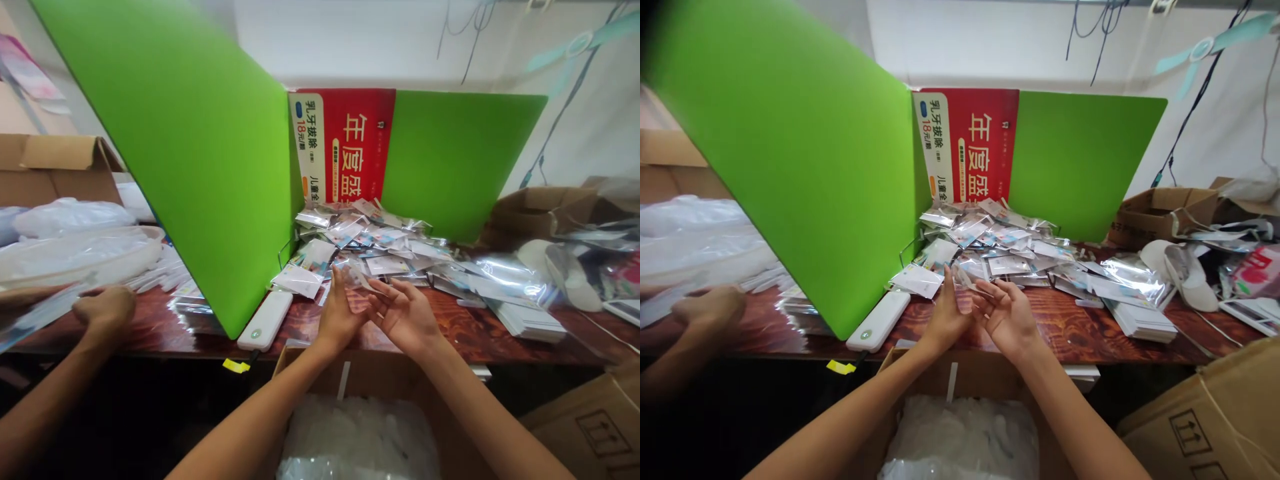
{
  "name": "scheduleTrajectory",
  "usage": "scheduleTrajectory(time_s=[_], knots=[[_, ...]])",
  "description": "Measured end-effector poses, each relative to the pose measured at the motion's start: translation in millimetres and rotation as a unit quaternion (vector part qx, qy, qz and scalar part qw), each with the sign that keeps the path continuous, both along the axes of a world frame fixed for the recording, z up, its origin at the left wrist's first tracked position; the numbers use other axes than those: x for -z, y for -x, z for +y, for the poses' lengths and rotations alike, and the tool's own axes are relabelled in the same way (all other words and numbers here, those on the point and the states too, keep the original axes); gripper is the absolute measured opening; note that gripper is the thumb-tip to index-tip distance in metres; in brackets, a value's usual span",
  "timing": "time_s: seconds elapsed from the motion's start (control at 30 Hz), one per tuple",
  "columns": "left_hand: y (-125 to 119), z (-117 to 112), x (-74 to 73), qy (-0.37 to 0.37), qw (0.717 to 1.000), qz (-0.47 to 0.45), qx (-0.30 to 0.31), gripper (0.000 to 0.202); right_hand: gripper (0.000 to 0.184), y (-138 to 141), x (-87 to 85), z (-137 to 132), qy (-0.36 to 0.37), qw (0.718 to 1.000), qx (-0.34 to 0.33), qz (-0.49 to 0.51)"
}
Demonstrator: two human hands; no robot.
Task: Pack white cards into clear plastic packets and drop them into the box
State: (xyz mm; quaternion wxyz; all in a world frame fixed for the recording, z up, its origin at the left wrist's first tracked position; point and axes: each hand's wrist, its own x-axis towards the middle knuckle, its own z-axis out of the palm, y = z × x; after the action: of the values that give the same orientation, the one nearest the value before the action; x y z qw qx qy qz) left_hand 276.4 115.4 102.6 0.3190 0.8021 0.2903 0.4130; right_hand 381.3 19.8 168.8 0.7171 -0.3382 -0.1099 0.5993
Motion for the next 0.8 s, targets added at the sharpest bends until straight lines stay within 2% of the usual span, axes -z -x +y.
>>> scheduleTrajectory(time_s=[0.1,0.23,0.47,0.63,0.8], knots=[[-0.5,-3.1,-2.6,-0.016,1.000,-0.009,-0.007,0.106,0.030,10.3,-12.8,-5.4,0.009,0.999,-0.008,0.042],[2.5,0.5,-3.3,-0.060,0.996,-0.028,-0.052,0.096,0.029,25.0,-22.2,-9.6,0.016,0.997,-0.025,0.075],[17.2,20.9,-16.1,-0.229,0.963,-0.044,-0.137,0.079,0.028,38.7,-11.7,-11.6,-0.026,0.991,-0.116,0.065],[39.0,25.2,-30.9,-0.388,0.904,-0.010,-0.180,0.057,0.018,38.8,3.9,-1.4,-0.009,0.989,-0.142,0.036],[61.6,13.5,-43.2,-0.506,0.820,-0.009,-0.266,0.048,0.026,39.3,12.6,5.4,-0.036,0.976,-0.213,0.029]])
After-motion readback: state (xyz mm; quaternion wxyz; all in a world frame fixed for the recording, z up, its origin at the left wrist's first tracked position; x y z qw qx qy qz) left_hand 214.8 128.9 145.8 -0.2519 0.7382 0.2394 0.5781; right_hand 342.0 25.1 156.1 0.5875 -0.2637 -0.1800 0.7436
